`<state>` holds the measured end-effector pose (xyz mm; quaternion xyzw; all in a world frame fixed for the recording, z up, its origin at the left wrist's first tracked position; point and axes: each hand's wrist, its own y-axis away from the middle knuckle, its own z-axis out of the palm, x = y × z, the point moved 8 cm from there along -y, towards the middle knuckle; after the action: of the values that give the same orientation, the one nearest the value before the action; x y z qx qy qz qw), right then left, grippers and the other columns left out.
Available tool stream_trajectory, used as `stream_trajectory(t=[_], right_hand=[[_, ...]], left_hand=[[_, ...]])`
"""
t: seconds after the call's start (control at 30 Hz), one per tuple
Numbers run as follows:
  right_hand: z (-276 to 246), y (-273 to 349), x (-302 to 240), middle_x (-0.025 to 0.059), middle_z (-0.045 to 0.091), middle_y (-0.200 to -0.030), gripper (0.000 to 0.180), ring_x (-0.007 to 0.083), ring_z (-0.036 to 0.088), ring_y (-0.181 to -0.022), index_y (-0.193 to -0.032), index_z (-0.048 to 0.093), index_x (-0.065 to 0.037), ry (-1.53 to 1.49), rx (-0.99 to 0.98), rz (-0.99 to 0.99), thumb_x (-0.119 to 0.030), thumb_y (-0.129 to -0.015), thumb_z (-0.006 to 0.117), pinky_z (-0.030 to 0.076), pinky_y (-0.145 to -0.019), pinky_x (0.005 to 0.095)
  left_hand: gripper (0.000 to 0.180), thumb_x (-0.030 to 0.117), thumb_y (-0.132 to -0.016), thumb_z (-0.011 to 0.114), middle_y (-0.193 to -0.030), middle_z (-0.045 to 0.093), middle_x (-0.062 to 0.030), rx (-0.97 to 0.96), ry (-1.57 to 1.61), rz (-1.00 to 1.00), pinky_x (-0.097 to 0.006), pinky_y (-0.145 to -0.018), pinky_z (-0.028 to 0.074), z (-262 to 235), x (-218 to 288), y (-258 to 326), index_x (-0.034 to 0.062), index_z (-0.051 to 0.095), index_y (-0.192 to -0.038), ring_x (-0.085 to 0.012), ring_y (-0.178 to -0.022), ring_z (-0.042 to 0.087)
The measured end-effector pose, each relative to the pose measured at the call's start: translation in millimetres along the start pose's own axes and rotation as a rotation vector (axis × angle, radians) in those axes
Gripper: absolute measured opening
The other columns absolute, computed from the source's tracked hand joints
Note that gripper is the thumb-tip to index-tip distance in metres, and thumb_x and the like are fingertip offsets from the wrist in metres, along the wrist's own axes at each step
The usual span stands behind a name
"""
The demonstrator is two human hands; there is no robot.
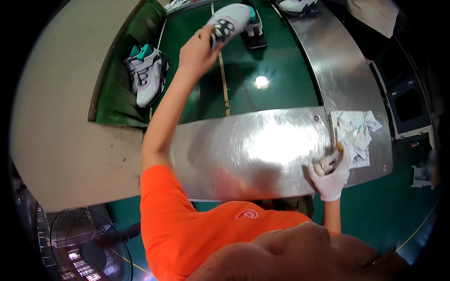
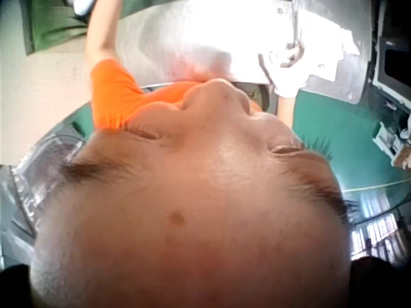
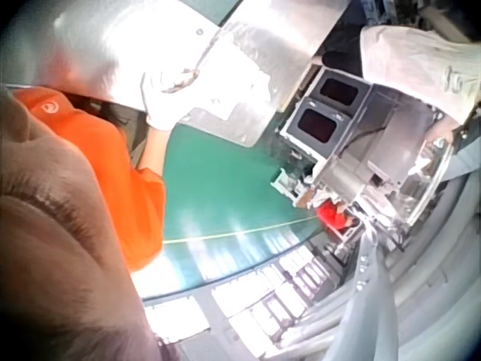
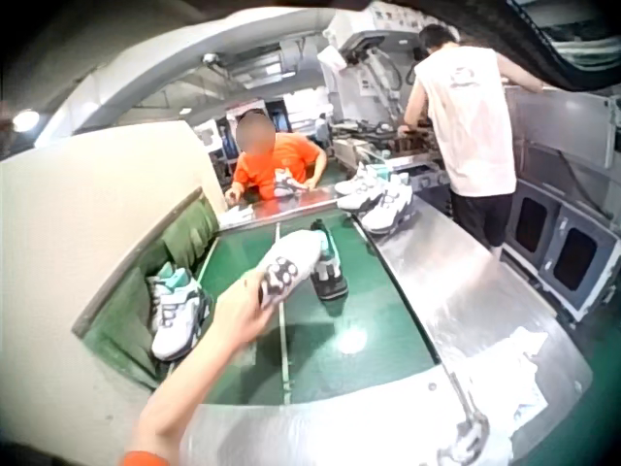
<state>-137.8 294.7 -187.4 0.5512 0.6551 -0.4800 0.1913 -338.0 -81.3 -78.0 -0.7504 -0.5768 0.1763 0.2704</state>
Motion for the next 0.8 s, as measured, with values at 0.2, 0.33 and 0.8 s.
stream_trajectory(t=[0.2, 0.33, 0.8], right_hand=[[-7.4, 1.7, 6.5, 0.0155, 0.059, -0.113, 0.085, 0.022, 0.061, -0.094, -0.134, 0.044, 0.001, -0.033, 0.039, -0.055, -0.011, -0.061, 0.084, 0.053, -0.081, 0.0327], [-19.5, 11.0, 9.8, 0.0141, 0.055, -0.123, 0.09, 0.0201, 0.057, -0.104, -0.139, 0.038, 0.002, -0.333, -0.073, 0.185, -0.009, -0.062, 0.084, 0.046, -0.094, 0.0335], [-61.3, 56.1, -4.2, 0.0109, 0.059, -0.122, 0.092, 0.0168, 0.057, -0.105, -0.141, 0.042, -0.003, -0.196, -0.308, 0.312, -0.012, -0.058, 0.081, 0.047, -0.094, 0.0302]], left_hand=[[0.022, 0.015, -0.077, 0.074, -0.12, 0.064, -0.0196, 0.036, -0.01, 0.579, -0.047, -0.092, 0.053, -109.5, 131.7, 132.0, 0.0128, 0.063, -0.096, -0.0357, -0.109, 0.065], [0.023, 0.02, -0.081, 0.064, -0.125, 0.061, -0.0174, -0.094, 0.085, 0.675, -0.05, -0.097, 0.049, -132.3, 174.9, 208.7, 0.0194, 0.055, -0.102, -0.0346, -0.11, 0.063], [0.024, 0.023, -0.081, 0.068, -0.127, 0.063, -0.0139, -0.016, 0.141, 0.578, -0.048, -0.101, 0.046, -126.8, 189.2, 264.5, 0.0248, 0.052, -0.1, -0.0333, -0.115, 0.061]])
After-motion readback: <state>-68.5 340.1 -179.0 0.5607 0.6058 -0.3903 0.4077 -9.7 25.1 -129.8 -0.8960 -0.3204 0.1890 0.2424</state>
